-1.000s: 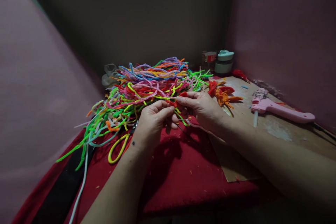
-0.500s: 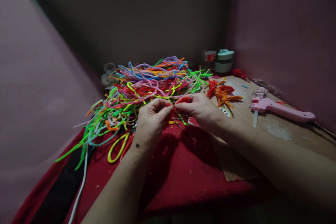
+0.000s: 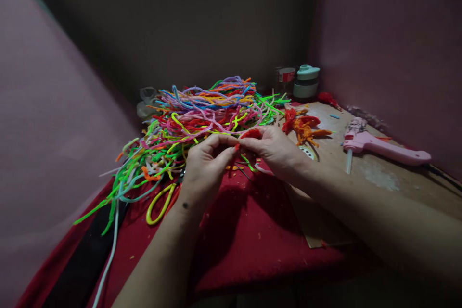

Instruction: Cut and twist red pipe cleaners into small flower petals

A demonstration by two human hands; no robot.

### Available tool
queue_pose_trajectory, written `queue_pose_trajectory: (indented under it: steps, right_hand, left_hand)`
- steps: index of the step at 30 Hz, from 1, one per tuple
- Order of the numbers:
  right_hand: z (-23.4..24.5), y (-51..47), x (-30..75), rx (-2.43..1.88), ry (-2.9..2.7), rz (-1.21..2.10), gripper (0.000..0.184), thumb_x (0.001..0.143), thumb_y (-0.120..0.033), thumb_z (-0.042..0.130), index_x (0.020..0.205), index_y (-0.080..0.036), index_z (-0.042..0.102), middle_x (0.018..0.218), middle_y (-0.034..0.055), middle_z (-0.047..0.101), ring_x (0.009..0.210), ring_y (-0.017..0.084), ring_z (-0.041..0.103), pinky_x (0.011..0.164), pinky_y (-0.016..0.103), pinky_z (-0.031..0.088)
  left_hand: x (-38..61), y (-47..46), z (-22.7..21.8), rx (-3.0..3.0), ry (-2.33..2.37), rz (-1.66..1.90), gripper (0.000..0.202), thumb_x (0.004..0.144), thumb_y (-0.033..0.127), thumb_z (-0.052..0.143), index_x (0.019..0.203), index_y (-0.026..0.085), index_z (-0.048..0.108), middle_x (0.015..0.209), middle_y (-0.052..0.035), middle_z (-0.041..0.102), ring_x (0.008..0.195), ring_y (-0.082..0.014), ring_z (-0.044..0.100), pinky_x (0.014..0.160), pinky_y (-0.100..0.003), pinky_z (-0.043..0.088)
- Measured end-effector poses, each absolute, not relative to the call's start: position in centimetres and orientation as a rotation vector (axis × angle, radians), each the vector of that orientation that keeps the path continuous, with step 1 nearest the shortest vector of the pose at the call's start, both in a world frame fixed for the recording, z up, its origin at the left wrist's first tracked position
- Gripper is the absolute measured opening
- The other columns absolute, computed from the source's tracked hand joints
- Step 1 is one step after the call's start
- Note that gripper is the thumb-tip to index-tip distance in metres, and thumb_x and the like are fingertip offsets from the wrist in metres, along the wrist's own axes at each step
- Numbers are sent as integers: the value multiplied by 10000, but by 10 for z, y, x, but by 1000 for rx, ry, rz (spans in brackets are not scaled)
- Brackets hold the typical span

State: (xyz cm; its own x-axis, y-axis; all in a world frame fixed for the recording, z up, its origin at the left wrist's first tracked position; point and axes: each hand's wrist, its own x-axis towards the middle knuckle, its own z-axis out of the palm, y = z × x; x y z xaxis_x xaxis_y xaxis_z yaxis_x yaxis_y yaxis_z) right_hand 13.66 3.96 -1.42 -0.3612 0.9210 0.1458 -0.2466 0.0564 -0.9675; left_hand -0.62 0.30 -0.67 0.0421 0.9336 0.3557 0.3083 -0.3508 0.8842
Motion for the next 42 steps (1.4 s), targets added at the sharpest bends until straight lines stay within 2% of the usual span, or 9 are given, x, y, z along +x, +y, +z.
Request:
queue_pose_trajectory:
  steps: [4,10,17,22,24,27,31,37,42]
  right_hand:
    - [-10,36,136,-741,-1408,1363,35,709,-149,594,679,-131,587,573,-33,538,504,68,475,518,217,393]
    - [-12,35,138,-707,-1608,1105,30,734,-136,585,721,-146,610,712,5,604,671,111,564,683,263,448]
    - [-11,32,140,-738,-1757,837,62,753,-148,586,709,-159,627,741,22,590,728,131,552,717,272,422]
    - [-13,30,138,-858,-1817,662,81,741,-121,567,682,-148,616,724,33,580,701,133,524,678,266,392]
    - [-15,31,137,-919,-1793,748,91,724,-112,557,654,-143,606,686,25,573,659,124,497,642,261,374]
    - [-17,33,135,-915,-1630,1157,122,706,-129,528,593,-144,570,540,-24,496,514,87,406,524,240,320]
    - [-20,38,134,-821,-1374,1537,208,667,-173,558,486,-163,457,426,-58,387,419,67,328,443,239,255]
    - [-20,43,136,-734,-1374,1549,171,656,-197,606,527,-143,508,460,-48,434,445,61,364,459,227,269]
    - [-12,39,137,-699,-1401,1527,104,649,-212,651,645,-130,586,524,-43,503,475,59,412,486,218,323]
  left_hand:
    - [-12,7,-6,1121,974,1127,131,751,206,603,841,110,611,740,-42,601,617,-136,584,540,-248,468]
    - [-14,6,-1,992,855,981,104,752,189,601,788,92,613,639,1,532,466,-51,460,441,-190,401]
    - [-18,4,6,1091,974,927,115,701,206,650,676,128,570,568,30,520,401,-32,384,395,-179,309]
    - [-10,0,5,1544,1370,972,131,731,264,592,672,151,564,518,37,479,419,-67,384,423,-209,285]
    - [-4,-3,1,1935,1631,1010,100,751,237,553,693,157,570,576,12,521,483,-91,430,477,-228,299]
    - [3,-5,-9,2568,1930,1018,125,791,192,491,692,164,563,645,-28,542,557,-127,466,519,-261,269]
    - [8,-7,-18,2901,1950,997,215,851,177,417,672,176,536,623,-37,496,567,-147,466,537,-285,257]
    - [1,-1,-10,2480,1747,1141,123,816,257,510,788,170,592,783,-50,582,713,-160,531,646,-269,383]
    - [-23,11,0,1449,1305,1235,307,783,415,547,836,135,664,779,-71,659,680,-157,590,619,-258,444]
